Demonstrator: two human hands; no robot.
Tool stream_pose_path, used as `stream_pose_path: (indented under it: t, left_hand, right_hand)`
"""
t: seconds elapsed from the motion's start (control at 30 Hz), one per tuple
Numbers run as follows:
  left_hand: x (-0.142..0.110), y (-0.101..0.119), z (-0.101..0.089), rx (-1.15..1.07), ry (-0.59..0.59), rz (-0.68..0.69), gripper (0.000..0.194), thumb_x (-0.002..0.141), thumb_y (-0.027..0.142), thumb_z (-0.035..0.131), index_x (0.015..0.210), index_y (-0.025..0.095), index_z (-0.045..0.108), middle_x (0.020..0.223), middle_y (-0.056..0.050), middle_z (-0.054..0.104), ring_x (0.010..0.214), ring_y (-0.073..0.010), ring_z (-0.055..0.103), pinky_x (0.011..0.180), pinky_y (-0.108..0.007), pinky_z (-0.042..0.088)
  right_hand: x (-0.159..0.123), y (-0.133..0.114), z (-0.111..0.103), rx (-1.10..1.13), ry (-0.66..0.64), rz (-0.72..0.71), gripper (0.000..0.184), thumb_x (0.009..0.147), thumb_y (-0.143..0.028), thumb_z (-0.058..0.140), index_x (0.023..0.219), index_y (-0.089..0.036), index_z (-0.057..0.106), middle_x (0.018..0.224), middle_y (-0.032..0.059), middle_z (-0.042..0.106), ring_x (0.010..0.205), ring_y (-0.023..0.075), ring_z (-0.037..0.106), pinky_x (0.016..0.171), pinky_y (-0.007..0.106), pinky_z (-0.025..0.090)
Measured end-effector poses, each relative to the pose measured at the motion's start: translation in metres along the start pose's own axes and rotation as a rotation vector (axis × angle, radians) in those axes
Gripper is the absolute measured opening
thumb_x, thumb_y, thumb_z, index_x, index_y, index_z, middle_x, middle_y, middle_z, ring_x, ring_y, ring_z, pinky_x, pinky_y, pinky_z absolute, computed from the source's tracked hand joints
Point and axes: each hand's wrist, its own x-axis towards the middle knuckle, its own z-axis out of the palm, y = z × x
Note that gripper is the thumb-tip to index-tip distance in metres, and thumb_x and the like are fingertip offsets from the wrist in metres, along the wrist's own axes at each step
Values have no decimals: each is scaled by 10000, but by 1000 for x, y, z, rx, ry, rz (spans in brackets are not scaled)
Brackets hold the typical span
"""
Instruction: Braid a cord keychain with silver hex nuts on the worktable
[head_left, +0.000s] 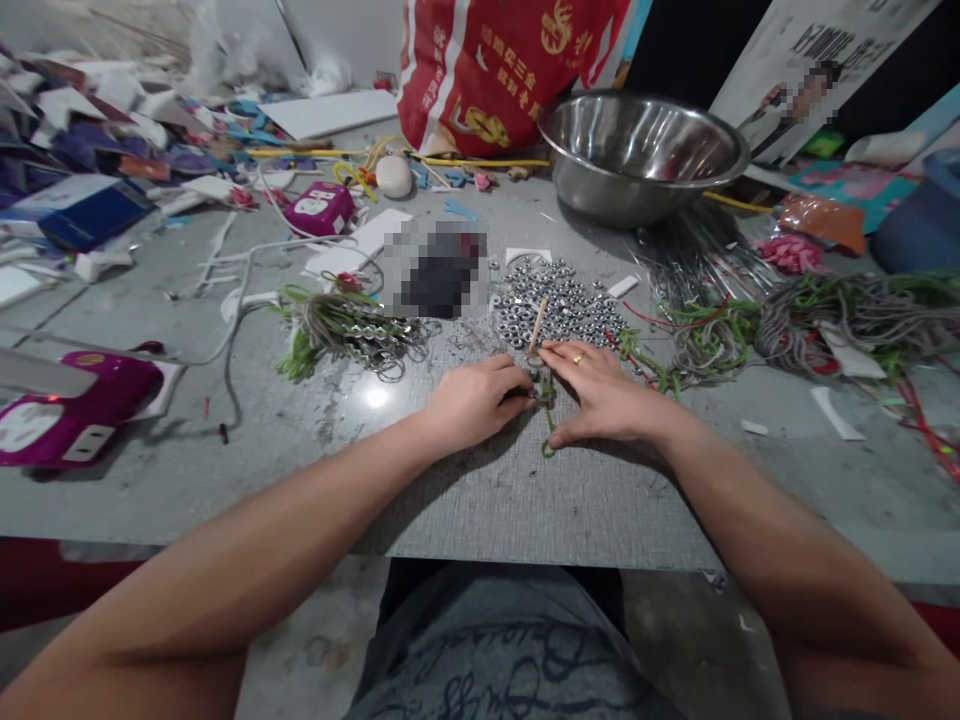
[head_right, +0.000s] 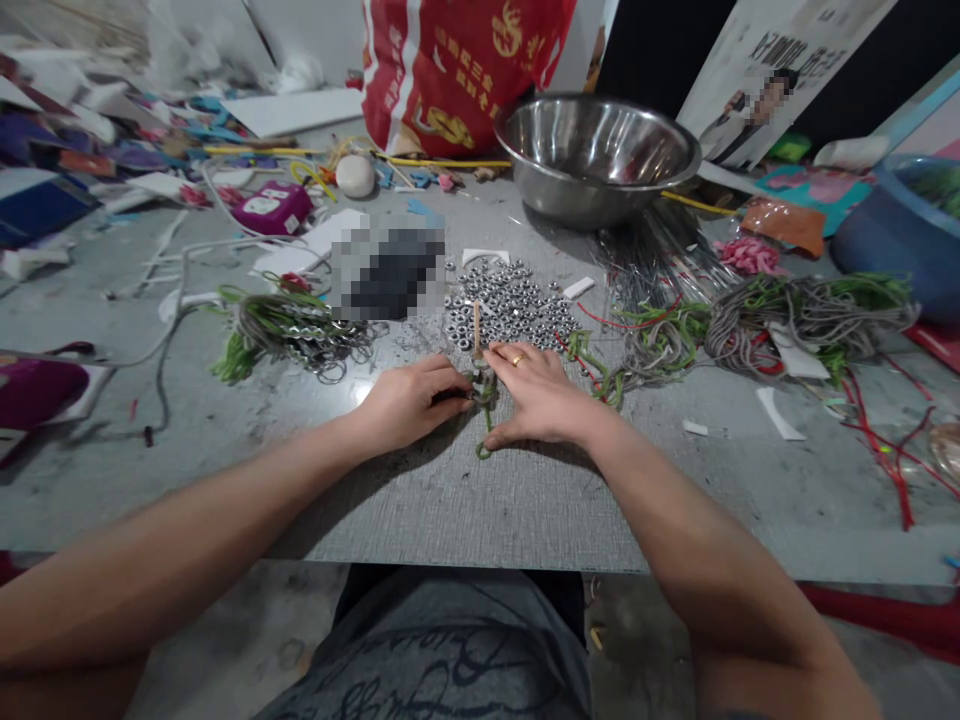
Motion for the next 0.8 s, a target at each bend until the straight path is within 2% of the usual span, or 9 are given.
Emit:
stream_pose_path:
  t: [0.1, 0.23, 0.33, 0.43, 0.5, 0.63, 0.7, 0.8]
  left_hand:
    - [0, 5, 0, 42, -14, -14, 180, 832, 331, 546, 940, 215, 632, 891, -15, 617, 748, -146, 601, 594, -233, 424]
    - [-3, 10, -3, 36, 17, 4, 270, 830, 370, 511, 1001, 181, 602, 959, -53, 581, 740, -147, 585, 578, -242, 437]
    - [-7, 10, -6, 12, 47, 115, 271, 831, 340, 476, 1015, 211, 627, 1015, -70, 533, 732, -127, 566, 587, -241, 450]
    - [-11, 8, -9, 45, 7, 255, 274, 841, 316, 443, 981, 247, 669, 907, -56, 534, 680, -116, 542, 569, -232, 441]
    - [-12, 7, -10, 103, -39, 326, 302, 852, 314, 420, 1021, 267, 666, 813, -45, 543, 656, -125, 534, 541, -229, 425]
    - [-11, 7, -8, 193, -83, 379, 344, 867, 327, 400, 1121, 271, 625, 743, -37, 585, 654, -143, 548, 539, -234, 412]
    - [-11, 7, -8, 213, -87, 374, 344, 872, 342, 400, 1126, 273, 621, 739, -36, 606, 652, -142, 554, 552, -235, 411]
    - [-10, 8, -8, 222, -91, 377, 338, 869, 348, 404, 1108, 279, 633, 702, -28, 611, 621, -138, 552, 543, -238, 402]
  right_hand:
    - [-1, 0, -1, -16, -55, -5, 1118, 489, -604, 749, 1414, -197, 269, 1459, 169, 281, 1327, 354, 232, 1029, 515, 246]
    - [-2, 2, 1, -28, -47, -45, 1085, 516, -626, 723, 1412, -205, 280, 1472, 167, 259, 1333, 356, 224, 1030, 531, 242]
    - [-3, 2, 0, -33, -45, -36, 1086, 511, -638, 717, 1409, -199, 293, 1478, 168, 249, 1336, 372, 216, 1035, 551, 231]
    - [-3, 1, -7, -20, -72, -2, 1093, 513, -625, 726, 1406, -156, 306, 1479, 187, 238, 1336, 391, 213, 1040, 557, 236]
    - [-4, 1, -12, 15, -52, -10, 964, 597, -573, 708, 1386, -153, 347, 1455, 184, 296, 1325, 364, 263, 1033, 531, 279]
    - [-3, 3, -16, 59, 122, -61, 402, 834, -298, 539, 1224, -205, 544, 1312, 117, 496, 1207, 243, 455, 989, 435, 374]
    - [-1, 4, -13, 21, 188, -85, 295, 846, -190, 491, 1114, -219, 612, 1200, 85, 571, 1111, 212, 516, 957, 412, 400]
    - [4, 5, -6, -54, 225, -106, 202, 842, -161, 497, 952, -211, 658, 1043, 71, 621, 994, 209, 541, 892, 393, 428]
